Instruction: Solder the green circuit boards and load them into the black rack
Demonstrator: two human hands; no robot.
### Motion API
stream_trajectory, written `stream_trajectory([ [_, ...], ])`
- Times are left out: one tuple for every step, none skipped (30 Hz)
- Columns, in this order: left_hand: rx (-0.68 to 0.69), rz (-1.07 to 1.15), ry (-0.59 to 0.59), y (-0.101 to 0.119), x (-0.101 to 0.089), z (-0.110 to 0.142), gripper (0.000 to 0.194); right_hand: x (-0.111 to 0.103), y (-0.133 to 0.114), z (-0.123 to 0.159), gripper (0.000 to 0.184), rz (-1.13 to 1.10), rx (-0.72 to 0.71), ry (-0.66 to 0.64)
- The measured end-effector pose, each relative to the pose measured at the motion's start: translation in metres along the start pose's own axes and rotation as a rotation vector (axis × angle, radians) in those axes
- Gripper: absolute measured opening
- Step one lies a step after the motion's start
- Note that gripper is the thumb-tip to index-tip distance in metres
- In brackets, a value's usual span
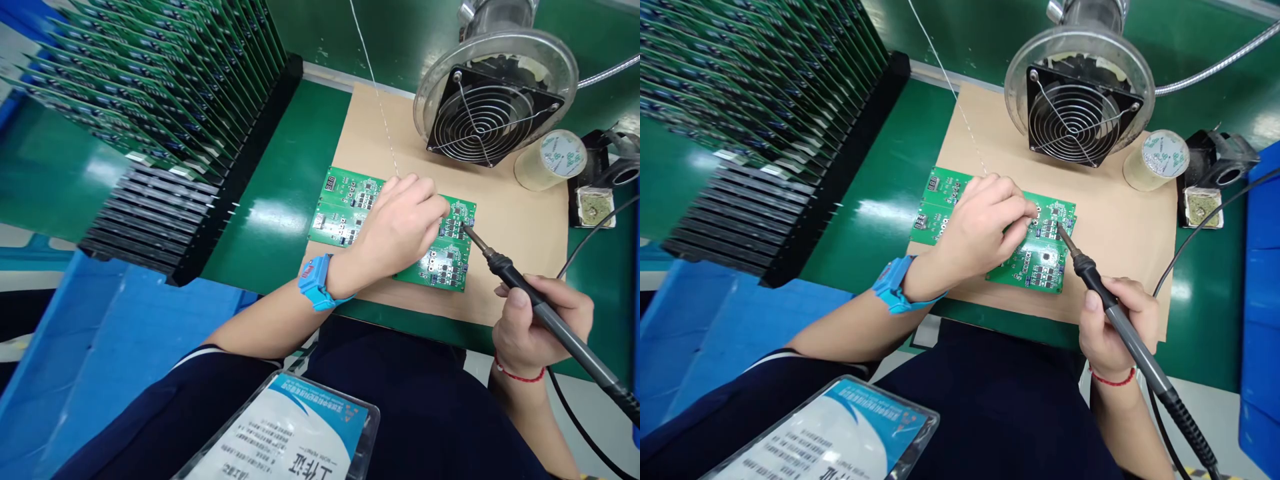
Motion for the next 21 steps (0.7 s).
stream_trajectory([
  [0.001, -0.003, 0.001, 0.0004, 0.0, -0.0001, 0.021, -0.0001, -0.0005, 0.0, 0.021, -0.002, -0.005, -0.007],
  [0.003, -0.006, -0.003, 0.0009, 0.0003, -0.0003, 0.022, 0.0, -0.0006, 0.0001, 0.02, -0.002, -0.006, -0.018],
  [0.004, -0.01, -0.013, 0.0014, 0.0007, -0.0005, 0.022, 0.0, -0.0005, 0.0004, 0.02, 0.001, -0.002, -0.027],
  [0.005, -0.015, -0.026, 0.002, 0.0013, -0.0007, 0.023, 0.0, -0.0001, 0.0009, 0.02, 0.005, 0.005, -0.035],
  [0.005, -0.02, -0.042, 0.0027, 0.002, -0.0009, 0.023, -0.0001, 0.0003, 0.0014, 0.02, 0.01, 0.014, -0.038],
  [0.005, -0.024, -0.06, 0.0033, 0.0028, -0.0011, 0.023, -0.0005, 0.0008, 0.0019, 0.02, 0.014, 0.022, -0.039],
  [0.005, -0.027, -0.077, 0.0039, 0.0035, -0.0013, 0.024, -0.0008, 0.0011, 0.0024, 0.02, 0.015, 0.029, -0.039],
  [0.006, -0.029, -0.092, 0.0044, 0.0042, -0.0015, 0.024, -0.0012, 0.0013, 0.0029, 0.02, 0.013, 0.033, -0.037],
  [0.008, -0.029, -0.102, 0.005, 0.0048, -0.0017, 0.025, -0.0015, 0.0015, 0.0034, 0.02, 0.01, 0.037, -0.038],
  [0.011, -0.03, -0.108, 0.0054, 0.0052, -0.0018, 0.025, -0.0018, 0.0017, 0.0037, 0.02, 0.005, 0.041, -0.04],
  [0.013, -0.032, -0.113, 0.0057, 0.0055, -0.002, 0.025, -0.0019, 0.0019, 0.004, 0.02, 0.0, 0.044, -0.042],
  [0.014, -0.034, -0.114, 0.0059, 0.0058, -0.0021, 0.025, -0.002, 0.0021, 0.0042, 0.02, -0.005, 0.048, -0.043],
  [0.015, -0.035, -0.113, 0.0059, 0.0059, -0.0022, 0.025, -0.0021, 0.0022, 0.0042, 0.02, -0.01, 0.05, -0.045],
  [0.013, -0.032, -0.111, 0.0058, 0.0059, -0.0024, 0.025, -0.0021, 0.0023, 0.0042, 0.02, -0.015, 0.052, -0.046],
  [0.011, -0.025, -0.109, 0.0056, 0.0058, -0.0025, 0.024, -0.002, 0.0023, 0.0041, 0.019, -0.02, 0.052, -0.048],
  [0.007, -0.014, -0.109, 0.0053, 0.0058, -0.0025, 0.024, -0.002, 0.0023, 0.004, 0.019, -0.023, 0.052, -0.05],
  [0.003, -0.004, -0.108, 0.005, 0.0057, -0.0026, 0.024, -0.0019, 0.0022, 0.0039, 0.019, -0.022, 0.052, -0.051],
  [-0.003, 0.003, -0.107, 0.0045, 0.0055, -0.0025, 0.024, -0.002, 0.0021, 0.0038, 0.019, -0.019, 0.051, -0.05],
  [-0.01, 0.006, -0.108, 0.0039, 0.0054, -0.0024, 0.024, -0.0022, 0.002, 0.0038, 0.019, -0.015, 0.05, -0.049],
  [-0.018, 0.004, -0.106, 0.0031, 0.0052, -0.0023, 0.023, -0.0024, 0.0019, 0.0038, 0.019, -0.011, 0.05, -0.047],
  [-0.025, 0.002, -0.101, 0.0024, 0.0049, -0.0022, 0.023, -0.0025, 0.0018, 0.0037, 0.019, -0.009, 0.049, -0.046],
])
Point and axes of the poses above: each hand's wrist, its own z-axis away from the middle knuckle, its own x-axis out of the palm, y = z × x, the point moved 4 cm from there along -z, towards the middle knuckle, and after that the axes turned 3 degrees about -z, right-handed, at the moved point
